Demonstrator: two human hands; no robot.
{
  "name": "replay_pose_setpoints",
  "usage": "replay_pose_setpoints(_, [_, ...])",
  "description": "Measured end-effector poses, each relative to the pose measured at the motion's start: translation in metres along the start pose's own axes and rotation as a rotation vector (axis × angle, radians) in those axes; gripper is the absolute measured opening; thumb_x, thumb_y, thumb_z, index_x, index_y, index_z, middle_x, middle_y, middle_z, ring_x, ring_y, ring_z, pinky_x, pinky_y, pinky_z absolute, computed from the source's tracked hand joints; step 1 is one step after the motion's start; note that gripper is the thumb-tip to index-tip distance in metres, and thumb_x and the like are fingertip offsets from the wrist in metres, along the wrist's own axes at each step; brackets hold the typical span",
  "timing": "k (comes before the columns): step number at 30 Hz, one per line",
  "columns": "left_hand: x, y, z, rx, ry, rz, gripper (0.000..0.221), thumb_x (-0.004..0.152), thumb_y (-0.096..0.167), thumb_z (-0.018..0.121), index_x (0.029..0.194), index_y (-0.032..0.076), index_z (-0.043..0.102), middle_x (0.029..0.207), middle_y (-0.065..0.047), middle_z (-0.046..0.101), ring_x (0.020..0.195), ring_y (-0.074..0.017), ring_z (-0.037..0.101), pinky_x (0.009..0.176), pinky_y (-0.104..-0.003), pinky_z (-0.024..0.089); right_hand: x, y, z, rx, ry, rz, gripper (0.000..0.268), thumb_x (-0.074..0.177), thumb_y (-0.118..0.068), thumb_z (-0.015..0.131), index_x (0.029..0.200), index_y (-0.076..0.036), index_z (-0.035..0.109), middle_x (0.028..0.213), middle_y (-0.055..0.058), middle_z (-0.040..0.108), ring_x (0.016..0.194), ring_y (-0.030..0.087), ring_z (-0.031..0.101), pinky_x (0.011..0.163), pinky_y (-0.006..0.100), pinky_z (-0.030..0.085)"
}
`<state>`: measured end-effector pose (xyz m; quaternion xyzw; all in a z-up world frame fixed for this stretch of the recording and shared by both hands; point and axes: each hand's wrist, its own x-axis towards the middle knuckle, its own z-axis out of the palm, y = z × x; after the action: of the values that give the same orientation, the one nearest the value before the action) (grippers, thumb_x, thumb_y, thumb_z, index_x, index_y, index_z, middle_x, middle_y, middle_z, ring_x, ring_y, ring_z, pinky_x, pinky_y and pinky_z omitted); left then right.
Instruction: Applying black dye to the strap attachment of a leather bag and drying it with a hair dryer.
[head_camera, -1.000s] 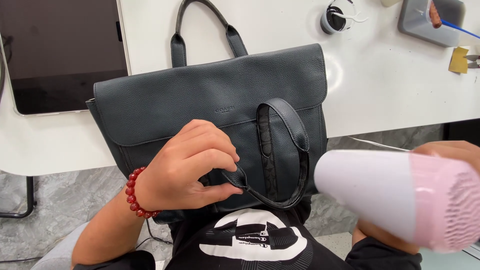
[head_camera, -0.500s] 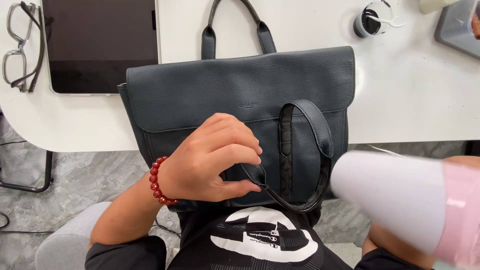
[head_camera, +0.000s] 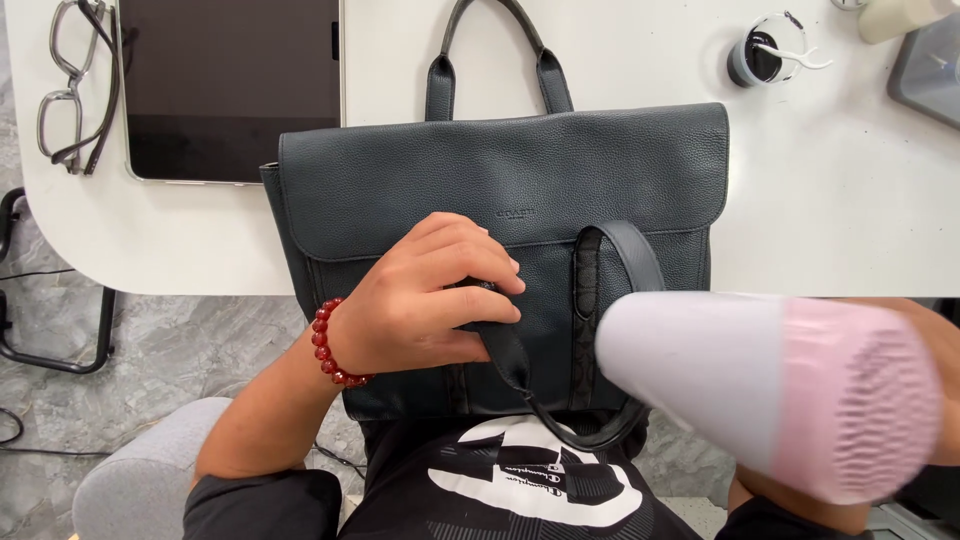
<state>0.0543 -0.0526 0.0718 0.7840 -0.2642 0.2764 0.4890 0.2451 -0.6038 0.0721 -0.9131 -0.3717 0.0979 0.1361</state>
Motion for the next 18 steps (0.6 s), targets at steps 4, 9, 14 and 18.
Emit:
replay_pose_setpoints(4, [-0.001,0.000,0.001,0.026,0.032,0.015,0.031,0.079,0.022,0.092,0.096,0.009,0.069,0.110,-0.004,0.067,0.107,-0.0225,0.068,0.097,-0.042,0.053,0.109,-0.238,-0.024,0.013,0.473,-0.419,0.018,0.086,-0.011,0.077,0.093,0.004,0.070,0.091,0.017,0.072,0.081,0.028,0.075,0.070,0.035,0.058])
replay_pose_setpoints(9, [-0.002,0.002,-0.002,0.031,0.052,0.024,0.027,0.078,0.017,0.090,0.093,0.009,0.069,0.106,-0.004,0.069,0.105,-0.0232,0.069,0.095,-0.042,0.053,0.114,-0.258,-0.015,0.010,0.537,-0.368,0.017,0.102,-0.004,0.082,0.097,0.006,0.069,0.086,0.017,0.070,0.084,0.027,0.075,0.075,0.031,0.057])
replay_pose_setpoints(14, [-0.006,0.004,-0.002,0.028,0.068,0.029,0.025,0.073,0.010,0.088,0.090,0.008,0.071,0.103,-0.005,0.070,0.104,-0.0236,0.070,0.093,-0.042,0.054,0.121,-0.260,-0.014,-0.005,0.509,-0.388,0.016,0.096,-0.005,0.082,0.097,0.007,0.071,0.086,0.017,0.070,0.086,0.028,0.075,0.075,0.031,0.059])
replay_pose_setpoints(18, [-0.007,0.005,-0.003,0.059,0.096,0.033,0.024,0.070,0.003,0.086,0.088,0.008,0.071,0.101,-0.005,0.070,0.103,-0.0239,0.069,0.092,-0.043,0.055,0.111,-0.235,0.000,-0.045,0.624,-0.266,0.018,0.097,-0.006,0.077,0.090,0.010,0.072,0.081,0.017,0.072,0.074,0.025,0.074,0.061,0.029,0.055])
